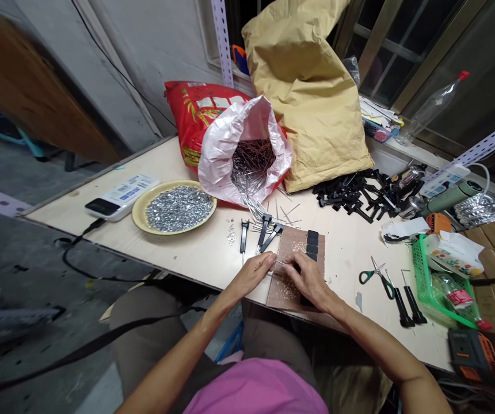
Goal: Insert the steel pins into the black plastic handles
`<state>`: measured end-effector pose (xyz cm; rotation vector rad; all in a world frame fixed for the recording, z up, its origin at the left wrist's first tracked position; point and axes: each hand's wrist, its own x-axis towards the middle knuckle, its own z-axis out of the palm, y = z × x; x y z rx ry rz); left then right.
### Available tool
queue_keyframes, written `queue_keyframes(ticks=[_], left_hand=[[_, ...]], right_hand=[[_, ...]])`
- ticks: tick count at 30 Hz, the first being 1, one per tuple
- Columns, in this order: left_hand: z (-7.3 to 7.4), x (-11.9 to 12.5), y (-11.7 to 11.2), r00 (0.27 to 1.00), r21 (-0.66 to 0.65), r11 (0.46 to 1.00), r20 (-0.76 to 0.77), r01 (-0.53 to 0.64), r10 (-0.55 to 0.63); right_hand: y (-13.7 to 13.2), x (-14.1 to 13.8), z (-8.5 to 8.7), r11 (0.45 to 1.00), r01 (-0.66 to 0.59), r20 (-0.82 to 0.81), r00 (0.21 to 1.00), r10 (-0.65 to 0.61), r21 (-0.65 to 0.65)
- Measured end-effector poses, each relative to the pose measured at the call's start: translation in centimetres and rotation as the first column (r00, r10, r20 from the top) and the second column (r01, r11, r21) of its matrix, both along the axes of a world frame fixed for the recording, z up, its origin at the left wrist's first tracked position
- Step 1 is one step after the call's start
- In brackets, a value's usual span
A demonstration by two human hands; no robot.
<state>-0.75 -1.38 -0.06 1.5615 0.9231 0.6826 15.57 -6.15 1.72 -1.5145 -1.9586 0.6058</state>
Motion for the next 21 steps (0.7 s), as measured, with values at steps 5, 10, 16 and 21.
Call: queue_keyframes(ticks=[5,10,16,21], left_hand=[[-0.07,0.02,0.13,0.999,0.026,0.999,-0.023,0.032,-0.032],[0.13,0.13,-0.12,1.000,-0.066,0.997,0.019,0.026,-0.025],[0.03,0.10,-0.30,0.999,-0.112,0.993,0.036,0.032,-0.028],[-0.18,0.21,-0.45,0.999,-0.154,0.988,0.024,0.033,-0.030]], right_hand=[[-0.14,0.16,-0.13,0.999,-0.013,0.051,0.999,0.015,-0.035],[-0.29,0.01,-0.15,0.997,-0.018,0.065,0.998,0.013,0.073],[-0.43,0.10,-0.37,0.996,-0.020,0.194,0.981,0.002,0.088],[-0.32,0.14,-0.39,0.979,-0.049,0.287,0.958,-0.010,0.198]])
